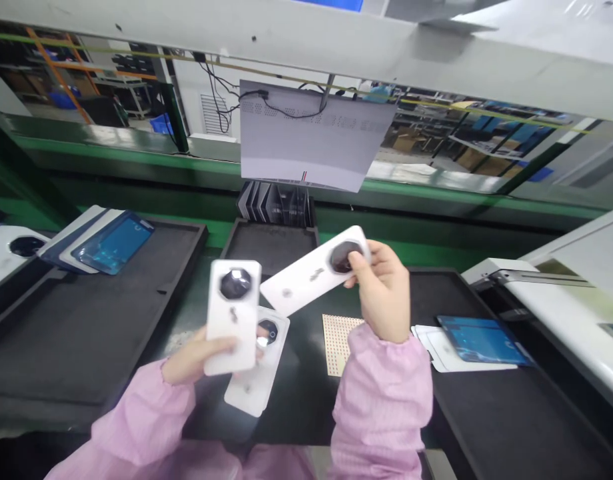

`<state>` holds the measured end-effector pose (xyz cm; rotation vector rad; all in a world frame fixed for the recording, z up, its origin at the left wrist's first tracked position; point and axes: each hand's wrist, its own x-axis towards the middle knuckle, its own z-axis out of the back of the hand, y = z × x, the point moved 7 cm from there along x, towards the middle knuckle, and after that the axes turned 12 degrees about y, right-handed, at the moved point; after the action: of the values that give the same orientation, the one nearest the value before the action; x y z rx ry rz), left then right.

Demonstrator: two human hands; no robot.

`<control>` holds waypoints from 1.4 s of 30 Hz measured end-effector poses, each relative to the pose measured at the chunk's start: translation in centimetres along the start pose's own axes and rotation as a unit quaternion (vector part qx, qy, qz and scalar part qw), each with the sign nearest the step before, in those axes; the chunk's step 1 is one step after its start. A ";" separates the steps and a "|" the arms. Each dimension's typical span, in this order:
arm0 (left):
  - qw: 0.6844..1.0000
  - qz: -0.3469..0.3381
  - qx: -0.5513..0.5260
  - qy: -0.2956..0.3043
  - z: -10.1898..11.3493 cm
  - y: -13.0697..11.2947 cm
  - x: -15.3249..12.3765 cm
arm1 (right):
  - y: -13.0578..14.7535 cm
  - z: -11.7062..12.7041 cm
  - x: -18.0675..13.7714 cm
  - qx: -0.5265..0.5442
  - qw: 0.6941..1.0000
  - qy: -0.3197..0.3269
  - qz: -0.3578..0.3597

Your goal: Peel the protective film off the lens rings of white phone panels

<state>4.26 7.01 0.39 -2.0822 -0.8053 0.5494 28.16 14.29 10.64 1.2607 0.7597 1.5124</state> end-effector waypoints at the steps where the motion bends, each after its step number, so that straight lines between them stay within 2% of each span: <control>1: 0.999 -0.037 0.001 -0.028 0.6 -1.2 -0.4 | -0.5 0.1 -0.3 -0.003 1.000 0.004 -0.010; 2: 0.996 -0.072 0.001 -0.052 1.1 -2.2 -0.8 | -1.2 -0.9 -0.7 -0.024 0.998 0.051 -0.028; 3: 0.992 -0.102 0.001 -0.071 1.5 -3.0 -1.1 | -2.1 -2.7 -1.4 -0.055 0.989 0.126 -0.049; 5: 0.989 -0.125 0.000 -0.081 1.7 -3.6 -1.4 | -3.9 -7.4 -3.6 -0.150 0.947 0.276 -0.070; 8: 0.995 -0.085 0.000 -0.043 1.0 -2.3 -0.8 | -5.7 -12.2 -6.1 -0.198 0.932 0.299 -0.055; 10: 0.998 -0.054 0.001 -0.011 0.4 -1.1 -0.3 | -6.2 -13.7 -6.7 -0.221 0.932 0.284 -0.044; 13: 1.000 -0.023 0.000 0.017 -0.2 0.0 0.0 | -4.9 -12.8 -5.5 -0.246 0.940 0.237 -0.020; 15: 1.000 -0.003 0.005 0.025 -0.4 0.5 0.1 | -2.6 -10.9 -4.0 -0.227 0.955 0.190 0.007; 17: 0.999 0.016 0.020 0.032 -0.5 0.9 0.1 | 0.3 -9.1 -2.7 -0.161 0.973 0.160 0.048; 20: 0.997 0.043 0.053 0.035 -0.5 1.6 0.1 | 3.4 -8.9 -2.0 -0.111 0.967 0.218 0.076; 22: 0.995 0.055 0.082 0.034 -0.4 2.0 0.0 | 4.2 -9.3 -2.1 -0.113 0.961 0.243 0.073; 27: 0.986 0.072 0.148 0.038 -0.5 2.3 0.0 | 4.0 -9.7 -2.2 -0.119 0.959 0.249 0.061; 33: 0.976 0.101 0.191 0.035 -0.4 2.7 0.0 | 3.5 -9.4 -1.8 -0.119 0.948 0.292 0.039; 36: 0.983 0.101 0.154 0.017 -0.3 2.8 0.1 | 3.9 -9.6 -2.2 -0.153 0.938 0.307 0.054; 39: 0.992 0.103 0.070 0.004 -0.4 3.0 0.2 | 5.5 -10.0 -3.6 -0.218 0.919 0.312 0.105; 42: 0.996 0.084 -0.001 0.016 -0.7 3.0 0.2 | 7.6 -10.8 -6.2 -0.231 0.874 0.398 0.158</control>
<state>5.82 5.41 -1.66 -2.1673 -0.6150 0.6041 15.41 7.35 12.58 0.3712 0.6387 2.3622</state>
